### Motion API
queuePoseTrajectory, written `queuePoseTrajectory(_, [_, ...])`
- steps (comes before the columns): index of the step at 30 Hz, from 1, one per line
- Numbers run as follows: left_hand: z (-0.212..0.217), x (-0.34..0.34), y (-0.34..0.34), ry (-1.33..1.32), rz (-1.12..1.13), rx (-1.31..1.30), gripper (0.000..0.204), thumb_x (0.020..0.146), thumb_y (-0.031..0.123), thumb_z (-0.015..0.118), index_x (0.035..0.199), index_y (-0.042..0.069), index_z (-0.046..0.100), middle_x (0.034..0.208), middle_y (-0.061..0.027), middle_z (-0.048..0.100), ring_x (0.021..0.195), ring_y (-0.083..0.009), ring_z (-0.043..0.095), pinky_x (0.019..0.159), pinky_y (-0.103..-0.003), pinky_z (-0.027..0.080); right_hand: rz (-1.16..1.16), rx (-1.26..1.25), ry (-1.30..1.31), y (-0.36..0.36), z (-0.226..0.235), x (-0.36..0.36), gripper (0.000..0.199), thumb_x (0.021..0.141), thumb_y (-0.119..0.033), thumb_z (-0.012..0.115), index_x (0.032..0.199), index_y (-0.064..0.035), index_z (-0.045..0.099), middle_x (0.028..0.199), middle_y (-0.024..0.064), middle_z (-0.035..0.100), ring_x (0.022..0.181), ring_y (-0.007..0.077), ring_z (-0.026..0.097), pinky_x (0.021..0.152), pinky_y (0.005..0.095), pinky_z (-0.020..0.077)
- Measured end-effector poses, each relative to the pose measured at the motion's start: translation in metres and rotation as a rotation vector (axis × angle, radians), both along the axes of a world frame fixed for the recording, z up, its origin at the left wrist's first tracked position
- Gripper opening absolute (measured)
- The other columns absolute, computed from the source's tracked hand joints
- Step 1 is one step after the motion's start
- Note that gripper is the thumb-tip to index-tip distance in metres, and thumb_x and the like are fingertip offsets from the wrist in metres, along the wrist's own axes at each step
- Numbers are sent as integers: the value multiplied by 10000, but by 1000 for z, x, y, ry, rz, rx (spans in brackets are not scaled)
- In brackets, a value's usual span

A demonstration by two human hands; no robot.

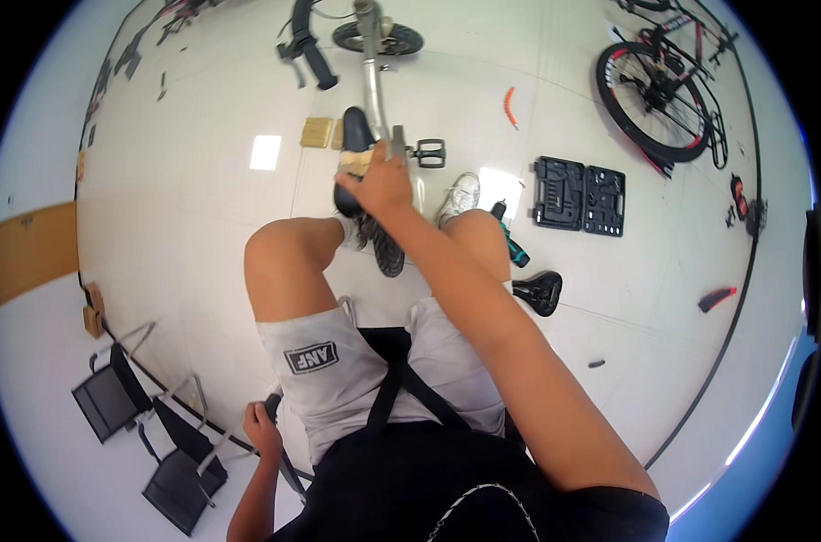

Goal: The person assembles a bicycle by attaching the handlebar to the frame, tightening bolts with a cordless drill, and adjusting the seat post. The person uses a cordless drill and hand tools to secure components and align the handlebar.

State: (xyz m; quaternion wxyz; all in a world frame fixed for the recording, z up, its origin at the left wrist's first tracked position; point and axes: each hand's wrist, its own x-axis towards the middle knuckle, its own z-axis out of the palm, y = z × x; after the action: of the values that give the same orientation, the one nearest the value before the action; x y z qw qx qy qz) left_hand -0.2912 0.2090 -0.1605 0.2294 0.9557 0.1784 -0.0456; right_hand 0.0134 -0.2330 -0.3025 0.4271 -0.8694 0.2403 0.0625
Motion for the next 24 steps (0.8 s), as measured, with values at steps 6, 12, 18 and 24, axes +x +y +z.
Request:
queuePoseTrajectory(6, [23,35,-35,203,67,-124,284,1044,258,490,1033,9,626,940,-90,632,811,-180,611,739,-320,498,195,321,76,-52,-10,6,981,900,-694,564,1505,57,382,1380,326,547,1229,451,594,984,469,525])
queuePoseTrajectory(12, [37,223,-150,-537,-157,-308,420,1081,247,456,1389,-38,475,1370,-131,549,1260,-235,562,1085,-387,427,61,714,183,-96,-15,41,822,1017,-643,335,1221,93,639,1161,266,681,851,360,707,708,469,570])
queuePoseTrajectory(18, [10,380,-356,-60,-873,-507,369,1043,198,520,1360,12,559,1330,-112,624,1261,-246,579,1062,-369,450,104,257,20,-77,-123,49,528,1028,-370,404,1120,80,662,931,226,687,842,356,723,699,442,573])
queuePoseTrajectory(24, [-88,442,-369,182,-1027,168,661,960,373,624,1458,-37,481,1352,-280,602,1303,-347,572,1046,-400,468,-489,992,301,-44,-115,38,360,889,-277,513,1005,13,692,836,182,708,702,334,709,614,457,572])
